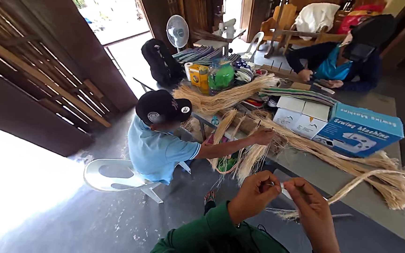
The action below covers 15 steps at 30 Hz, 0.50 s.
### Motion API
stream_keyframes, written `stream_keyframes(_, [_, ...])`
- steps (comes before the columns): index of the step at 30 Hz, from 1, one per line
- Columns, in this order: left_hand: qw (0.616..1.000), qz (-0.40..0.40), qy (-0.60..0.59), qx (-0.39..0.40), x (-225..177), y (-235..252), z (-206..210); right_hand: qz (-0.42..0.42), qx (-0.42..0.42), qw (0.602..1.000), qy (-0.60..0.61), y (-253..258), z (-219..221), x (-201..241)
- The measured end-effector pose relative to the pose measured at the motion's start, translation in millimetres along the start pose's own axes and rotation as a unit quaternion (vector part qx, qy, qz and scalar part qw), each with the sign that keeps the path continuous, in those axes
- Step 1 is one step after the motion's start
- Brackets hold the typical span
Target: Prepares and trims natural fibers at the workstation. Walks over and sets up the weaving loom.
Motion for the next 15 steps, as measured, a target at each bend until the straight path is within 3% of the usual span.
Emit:
stream_keyframes(3, [0.995, 0.031, -0.094, -0.017, -6, 6, -9, 0.024, 0.021, 0.996, 0.084, 9, 17, -19])
stream_keyframes(6, [0.983, 0.047, -0.154, -0.083, -11, 16, -33, 0.059, 0.145, 0.988, 0.002, -1, 57, -31])
stream_keyframes(8, [0.975, 0.038, -0.14, -0.169, -9, 21, -74, 0.085, 0.181, 0.979, -0.03, -7, 71, -46])
stream_keyframes(10, [0.957, 0.028, -0.131, -0.259, -8, 18, -132, 0.106, 0.137, 0.981, -0.082, -7, 51, -62])
stream_keyframes(12, [0.936, 0.032, -0.105, -0.336, -9, 0, -198, 0.089, 0.033, 0.975, -0.199, -4, 6, -73])
stream_keyframes(15, [0.89, 0.062, -0.025, -0.45, -22, -46, -292, 0.113, -0.055, 0.913, -0.389, -10, -74, -83])
Point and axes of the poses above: each hand's wrist, its own y-axis towards the middle knuckle, its own z-axis out of the palm, x = y × z, the point moved 8 cm from there along y, towards the middle knuckle, and after that the axes turned 7 degrees about y, right-handed, at the moved point
